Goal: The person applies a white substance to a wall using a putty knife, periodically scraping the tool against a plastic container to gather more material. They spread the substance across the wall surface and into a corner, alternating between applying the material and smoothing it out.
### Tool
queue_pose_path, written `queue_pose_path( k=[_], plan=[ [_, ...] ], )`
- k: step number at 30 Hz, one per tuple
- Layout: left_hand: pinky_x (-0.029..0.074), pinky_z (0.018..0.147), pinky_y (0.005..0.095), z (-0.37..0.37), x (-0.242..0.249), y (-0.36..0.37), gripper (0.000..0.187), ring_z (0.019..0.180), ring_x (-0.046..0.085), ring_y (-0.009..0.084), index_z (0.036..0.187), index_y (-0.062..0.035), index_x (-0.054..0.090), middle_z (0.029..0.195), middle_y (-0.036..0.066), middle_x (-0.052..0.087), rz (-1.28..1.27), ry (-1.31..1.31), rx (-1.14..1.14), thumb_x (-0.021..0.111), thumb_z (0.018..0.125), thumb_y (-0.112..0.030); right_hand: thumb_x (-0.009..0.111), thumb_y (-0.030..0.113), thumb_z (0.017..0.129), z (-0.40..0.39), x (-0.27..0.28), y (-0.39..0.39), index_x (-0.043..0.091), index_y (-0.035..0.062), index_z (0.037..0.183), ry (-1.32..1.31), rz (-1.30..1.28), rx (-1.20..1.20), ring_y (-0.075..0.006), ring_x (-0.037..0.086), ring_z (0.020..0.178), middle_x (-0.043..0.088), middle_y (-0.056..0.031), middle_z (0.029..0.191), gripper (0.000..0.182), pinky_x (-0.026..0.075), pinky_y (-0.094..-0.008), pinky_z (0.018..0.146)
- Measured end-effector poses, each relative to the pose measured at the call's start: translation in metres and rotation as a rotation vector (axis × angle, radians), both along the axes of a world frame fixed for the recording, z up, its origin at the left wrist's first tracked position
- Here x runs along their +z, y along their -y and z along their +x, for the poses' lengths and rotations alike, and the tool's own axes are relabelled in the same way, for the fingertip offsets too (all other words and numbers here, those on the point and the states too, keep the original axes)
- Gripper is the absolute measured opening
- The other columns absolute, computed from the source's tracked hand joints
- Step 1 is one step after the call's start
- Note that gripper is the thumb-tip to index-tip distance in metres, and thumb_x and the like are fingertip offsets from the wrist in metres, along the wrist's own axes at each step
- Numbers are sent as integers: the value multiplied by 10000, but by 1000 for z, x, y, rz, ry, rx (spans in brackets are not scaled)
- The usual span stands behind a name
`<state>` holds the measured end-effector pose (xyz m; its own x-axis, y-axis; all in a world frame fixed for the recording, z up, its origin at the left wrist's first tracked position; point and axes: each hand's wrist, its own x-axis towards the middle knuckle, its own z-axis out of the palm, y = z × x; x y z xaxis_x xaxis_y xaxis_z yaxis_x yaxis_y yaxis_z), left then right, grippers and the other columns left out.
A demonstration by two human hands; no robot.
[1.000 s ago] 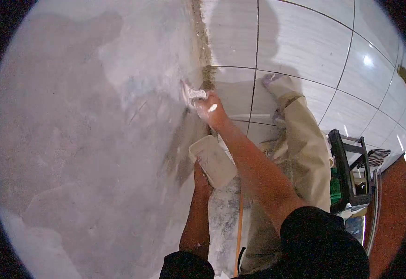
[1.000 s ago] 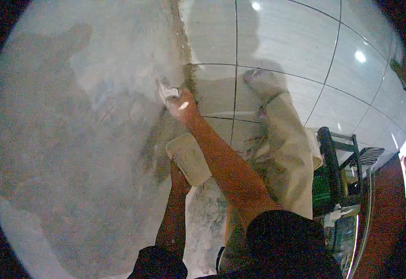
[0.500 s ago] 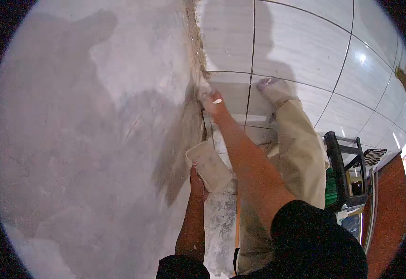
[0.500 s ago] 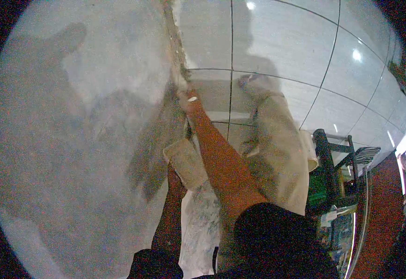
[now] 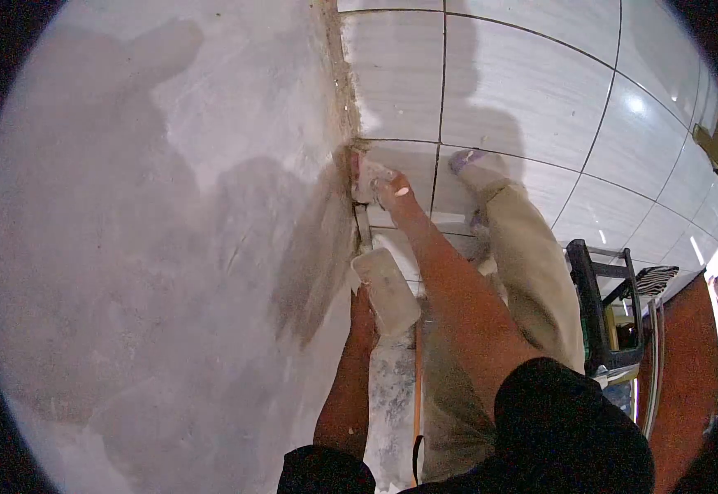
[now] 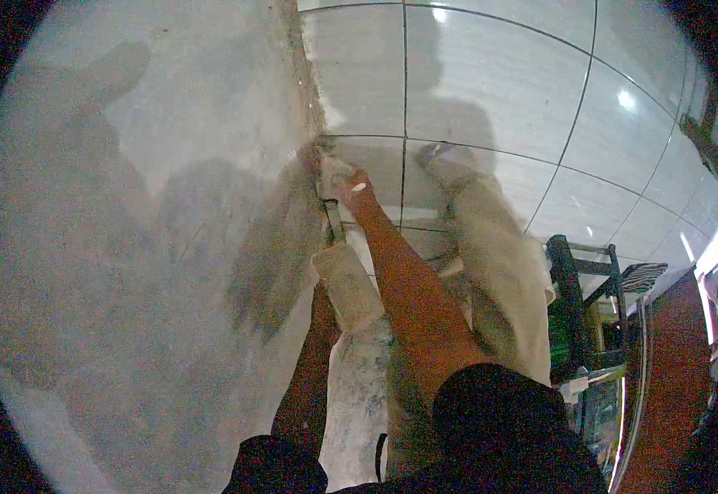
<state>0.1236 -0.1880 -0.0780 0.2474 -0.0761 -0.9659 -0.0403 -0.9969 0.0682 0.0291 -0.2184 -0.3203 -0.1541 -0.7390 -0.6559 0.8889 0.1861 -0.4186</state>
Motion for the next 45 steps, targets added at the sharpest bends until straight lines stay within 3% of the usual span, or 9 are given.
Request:
queue_pose_path(
  k=[14,23,26,27,29,33,38,40,45],
  plan=[
    [447,906,464,18,-1,25,613,1120,496,303,1367,-119,259,1260,151,443,-80,-93,117,509,867,-371,574,171,855,-50,32,94,600,82,985,649,273,-123,-165,584,727,604,-49,840,160,492,-320,603],
    [429,927,458,0,23,6,618,1132,488,300,1365,-112,262,1260,145,450,-15,-96,122,485,871,-409,559,114,856,-143,61,132,604,0,1023,-305,1,-64,-180,606,868,638,-70,912,207,501,-304,720],
    [428,932,446,8,23,-3,597,1133,489,293,1341,-84,302,1249,137,467,-45,-144,158,464,877,-424,577,146,848,-75,5,118,615,-1,1003,-392,-39,-68,-177,589,890,644,-57,916,217,475,-314,759],
    [428,934,440,10,24,-6,588,1132,491,290,1325,-68,325,1244,133,475,-57,-150,145,449,882,-434,600,165,833,-25,-30,109,622,4,1006,76,-129,-312,-168,578,889,641,-64,958,237,457,-307,786],
    [428,936,435,9,33,-11,573,1126,495,288,1314,-63,343,1245,132,476,-67,-117,172,432,889,-438,640,187,804,-44,93,89,627,14,1005,-625,209,382,-169,564,877,633,-101,984,266,455,-304,780],
    [424,943,432,9,46,-13,566,1123,499,291,1314,-61,359,1259,132,474,-125,-139,186,391,907,-453,662,222,787,30,81,13,625,31,1030,237,-250,-25,-179,558,873,624,-128,987,311,450,-310,789],
    [422,946,444,5,61,-11,590,1135,493,294,1336,-65,339,1268,132,474,-74,-45,143,384,910,-470,624,185,819,16,5,-34,584,16,1094,-615,-62,780,-199,583,932,630,-114,988,325,481,-322,819],
    [420,948,452,15,61,-14,599,1141,490,297,1341,-67,331,1271,132,474,-80,-49,120,380,909,-479,584,87,816,-36,37,-8,583,15,1081,-130,-18,106,-206,603,892,647,-122,925,274,502,-363,782],
    [397,974,470,9,57,-3,602,1170,466,307,1349,-67,318,1304,136,448,-163,-170,245,355,915,-483,600,64,795,-77,-1,82,571,-9,1090,-535,174,241,-214,604,885,637,-97,980,305,499,-340,776]
  ],
)
